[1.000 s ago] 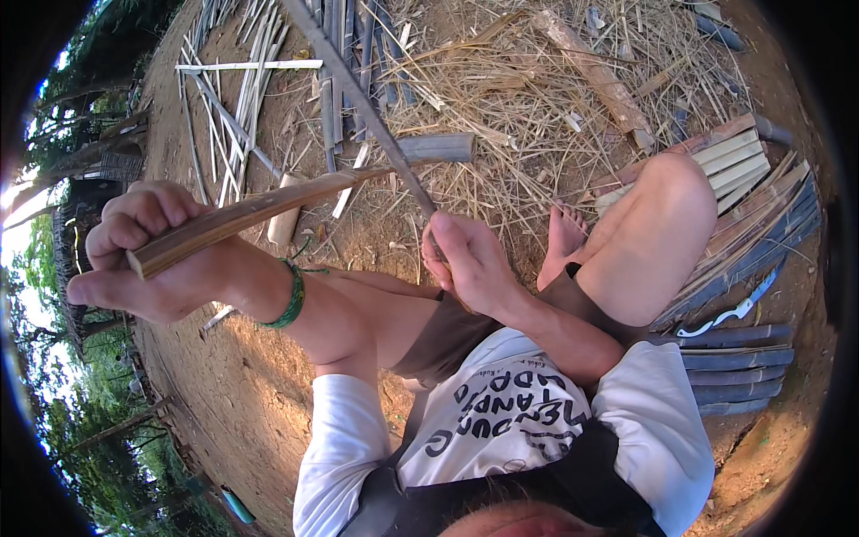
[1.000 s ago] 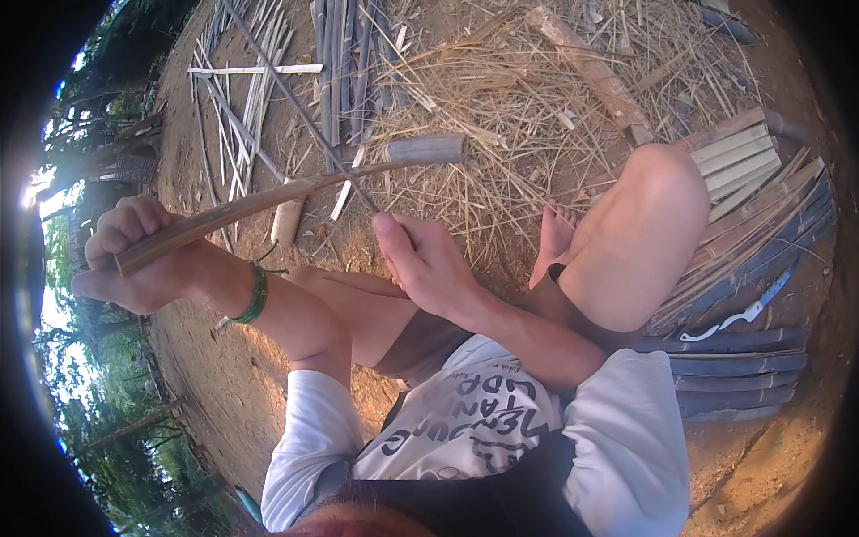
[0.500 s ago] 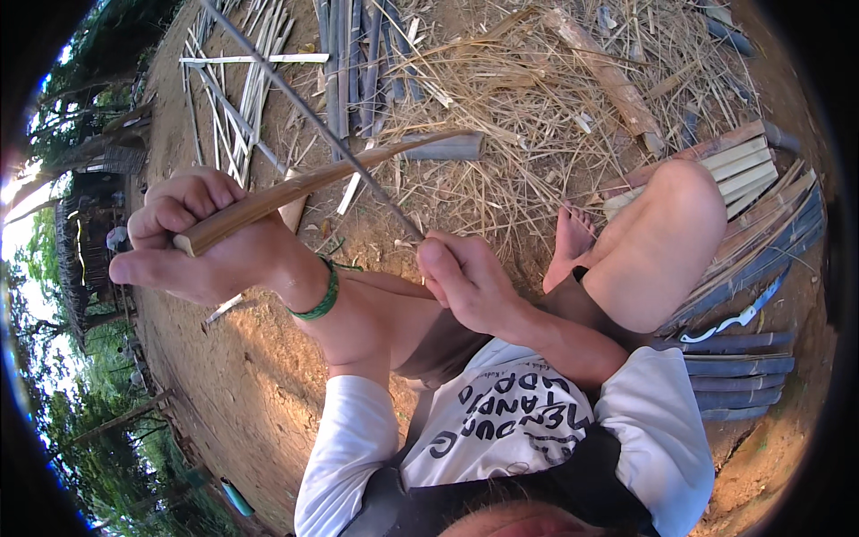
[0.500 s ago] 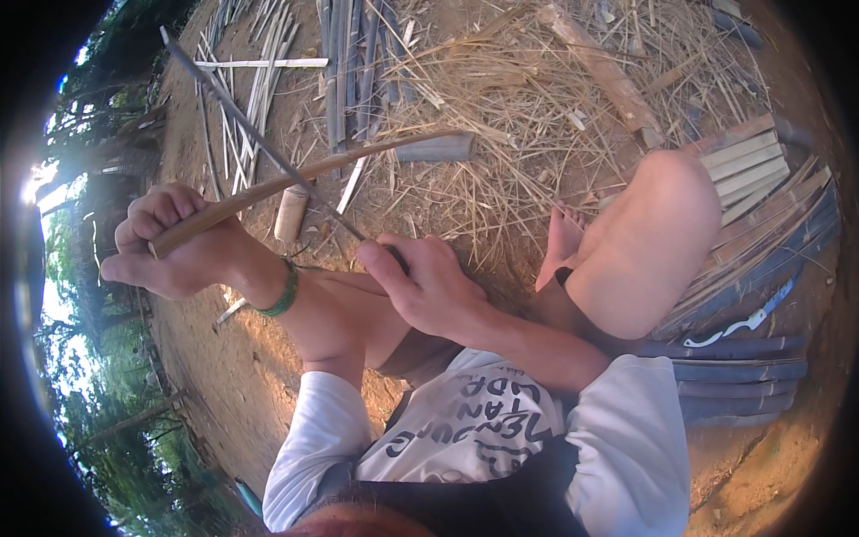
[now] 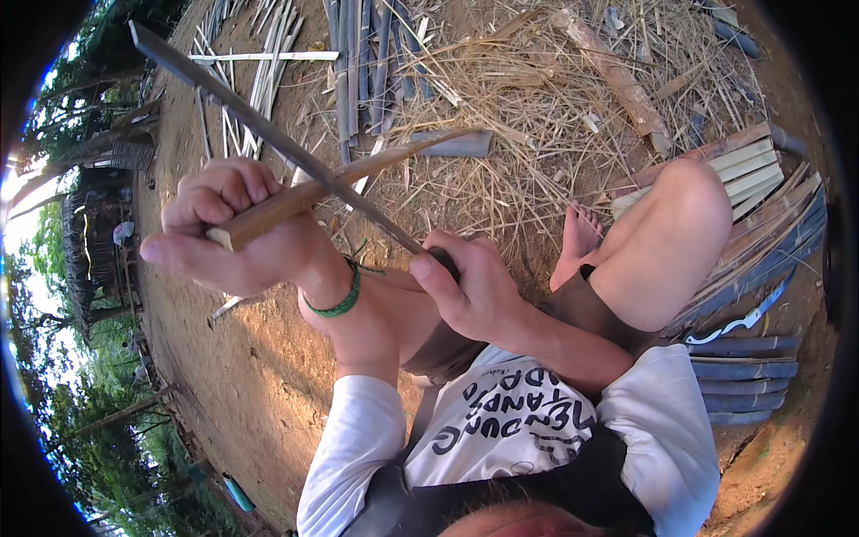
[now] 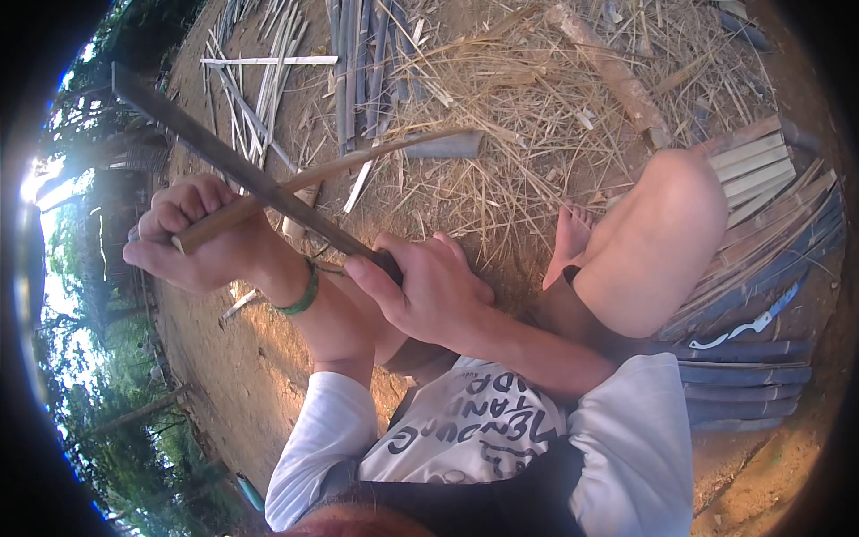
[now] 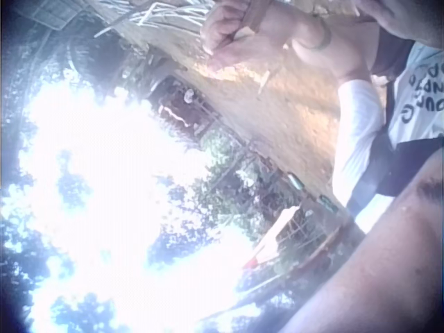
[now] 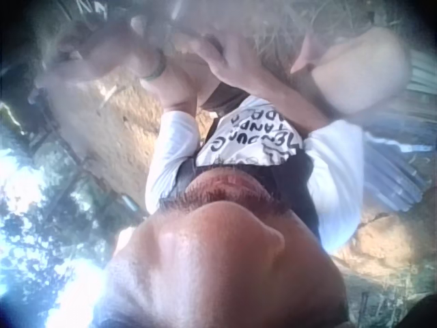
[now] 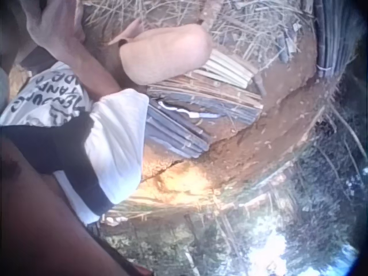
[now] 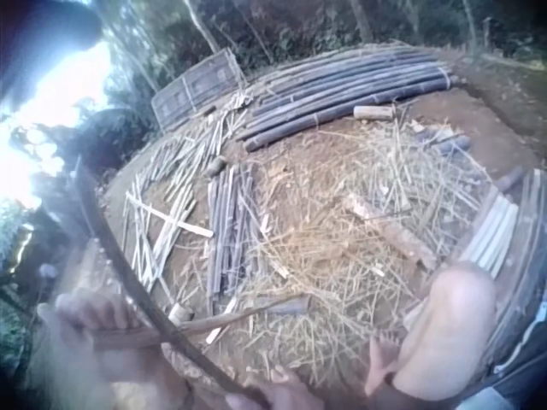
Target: The person shaves a strip of bamboo with a knife to smooth it and then places it into a pile of similar strips on the ground.
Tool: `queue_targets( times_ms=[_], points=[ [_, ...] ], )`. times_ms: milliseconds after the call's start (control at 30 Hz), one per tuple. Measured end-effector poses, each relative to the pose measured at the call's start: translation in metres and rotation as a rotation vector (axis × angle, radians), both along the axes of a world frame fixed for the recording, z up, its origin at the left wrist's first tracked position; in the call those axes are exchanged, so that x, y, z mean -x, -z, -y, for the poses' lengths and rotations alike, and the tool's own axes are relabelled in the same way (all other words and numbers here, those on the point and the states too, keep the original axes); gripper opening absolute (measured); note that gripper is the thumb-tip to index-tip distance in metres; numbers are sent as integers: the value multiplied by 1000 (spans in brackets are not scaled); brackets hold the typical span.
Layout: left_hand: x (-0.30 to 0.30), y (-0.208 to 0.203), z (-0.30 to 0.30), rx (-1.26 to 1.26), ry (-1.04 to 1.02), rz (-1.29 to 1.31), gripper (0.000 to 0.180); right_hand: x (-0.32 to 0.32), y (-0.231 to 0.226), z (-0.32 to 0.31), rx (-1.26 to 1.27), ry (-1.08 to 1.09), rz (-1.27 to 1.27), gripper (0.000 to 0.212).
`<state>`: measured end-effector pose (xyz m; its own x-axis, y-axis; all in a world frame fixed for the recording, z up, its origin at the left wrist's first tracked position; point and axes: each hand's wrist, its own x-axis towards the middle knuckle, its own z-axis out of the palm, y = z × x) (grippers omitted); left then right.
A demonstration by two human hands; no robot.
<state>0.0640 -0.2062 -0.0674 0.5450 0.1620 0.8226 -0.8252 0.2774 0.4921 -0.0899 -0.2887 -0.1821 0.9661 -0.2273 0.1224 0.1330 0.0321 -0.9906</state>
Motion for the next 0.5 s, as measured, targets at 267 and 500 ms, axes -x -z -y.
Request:
queue_targets(
  times_ms=[267,500],
  points=[
    [14,-11,-8,-20,119,78,62,8,-20,9,-2,-74,16,47],
    [21,10,25,-154,-365,-58,61,9,-33,16,-94,-104,71,47]
  ],
)
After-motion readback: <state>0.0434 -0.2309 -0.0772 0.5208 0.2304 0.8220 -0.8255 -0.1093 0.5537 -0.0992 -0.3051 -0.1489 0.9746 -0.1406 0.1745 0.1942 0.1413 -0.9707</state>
